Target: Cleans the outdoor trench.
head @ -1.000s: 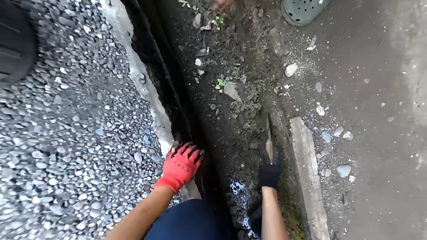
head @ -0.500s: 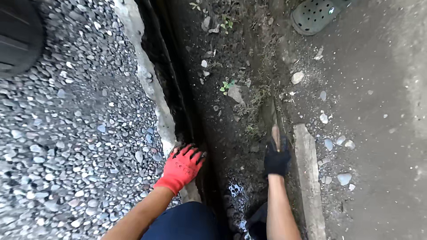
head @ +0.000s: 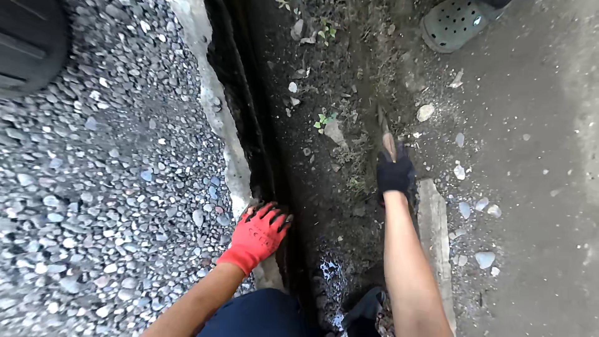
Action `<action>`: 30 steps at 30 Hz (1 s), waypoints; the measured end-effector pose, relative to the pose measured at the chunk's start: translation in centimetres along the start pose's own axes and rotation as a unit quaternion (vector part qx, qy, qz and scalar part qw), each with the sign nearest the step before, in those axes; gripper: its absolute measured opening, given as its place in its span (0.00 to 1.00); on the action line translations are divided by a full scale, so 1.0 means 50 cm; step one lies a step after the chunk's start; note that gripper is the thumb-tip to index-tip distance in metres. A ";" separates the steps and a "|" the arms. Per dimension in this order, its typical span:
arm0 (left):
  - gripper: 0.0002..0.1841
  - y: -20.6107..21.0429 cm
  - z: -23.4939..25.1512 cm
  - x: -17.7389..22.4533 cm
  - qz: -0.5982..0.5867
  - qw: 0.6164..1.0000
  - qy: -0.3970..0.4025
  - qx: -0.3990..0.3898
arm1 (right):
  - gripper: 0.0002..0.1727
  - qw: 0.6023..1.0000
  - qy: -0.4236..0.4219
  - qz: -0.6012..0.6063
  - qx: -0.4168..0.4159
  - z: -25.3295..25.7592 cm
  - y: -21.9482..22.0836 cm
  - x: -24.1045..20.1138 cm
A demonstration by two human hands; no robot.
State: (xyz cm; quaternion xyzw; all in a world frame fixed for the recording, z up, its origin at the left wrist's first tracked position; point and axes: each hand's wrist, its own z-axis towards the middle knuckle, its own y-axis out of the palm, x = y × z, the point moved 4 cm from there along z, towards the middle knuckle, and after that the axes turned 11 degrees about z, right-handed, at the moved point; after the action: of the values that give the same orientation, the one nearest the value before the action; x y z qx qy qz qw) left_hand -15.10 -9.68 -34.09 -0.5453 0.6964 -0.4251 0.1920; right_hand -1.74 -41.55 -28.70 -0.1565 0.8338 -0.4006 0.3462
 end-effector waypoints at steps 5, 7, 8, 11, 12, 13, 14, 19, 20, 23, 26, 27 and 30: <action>0.24 -0.004 0.003 -0.001 0.001 1.000 -0.001 0.001 | 0.31 0.994 0.020 -0.089 -0.063 0.092 0.053 -0.015; 0.24 -0.001 0.000 0.000 -0.001 1.000 0.000 -0.006 | 0.32 0.996 0.016 -0.076 -0.054 0.053 0.032 0.020; 0.24 -0.002 0.003 0.000 -0.002 1.000 0.000 -0.001 | 0.33 0.996 0.000 -0.073 -0.050 0.034 0.026 0.041; 0.24 0.000 -0.006 0.002 -0.007 1.000 0.004 -0.011 | 0.33 0.992 0.023 -0.101 -0.078 0.003 0.040 0.125; 0.24 -0.001 -0.003 0.001 -0.003 1.000 0.003 -0.020 | 0.33 0.989 0.038 -0.114 -0.091 0.007 0.045 0.141; 0.24 -0.004 0.001 0.000 0.001 1.000 0.000 -0.027 | 0.32 0.987 0.049 -0.119 -0.097 0.015 0.050 0.149; 0.24 -0.004 -0.001 -0.001 0.001 1.000 0.000 -0.021 | 0.32 0.986 0.053 -0.119 -0.100 0.012 0.051 0.151; 0.24 0.001 0.000 0.000 0.003 1.000 -0.009 -0.028 | 0.34 0.992 0.046 -0.094 -0.071 -0.037 0.015 0.160; 0.24 0.002 -0.001 0.001 0.007 0.999 -0.011 -0.037 | 0.34 0.989 0.055 -0.113 -0.078 -0.041 0.022 0.186; 0.24 -0.002 -0.001 0.002 0.012 1.000 -0.007 -0.027 | 0.34 0.967 0.119 -0.182 -0.135 -0.059 0.061 0.266; 0.25 0.001 0.000 0.001 0.010 0.999 -0.010 -0.035 | 0.33 0.968 0.134 -0.171 -0.129 -0.094 0.049 0.260; 0.25 0.001 0.001 0.001 0.007 0.999 -0.014 -0.041 | 0.33 0.972 0.124 -0.162 -0.117 -0.099 0.039 0.240; 0.24 0.007 -0.001 -0.001 0.005 1.000 -0.014 -0.019 | 0.35 0.991 0.043 -0.109 -0.062 -0.072 0.031 0.181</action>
State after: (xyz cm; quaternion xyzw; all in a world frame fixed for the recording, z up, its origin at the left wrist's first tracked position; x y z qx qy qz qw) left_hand -15.33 -9.57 -34.34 -0.5511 0.7047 -0.4028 0.1935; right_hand -10.69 -43.44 -32.39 -0.2502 0.8489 -0.3901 0.2540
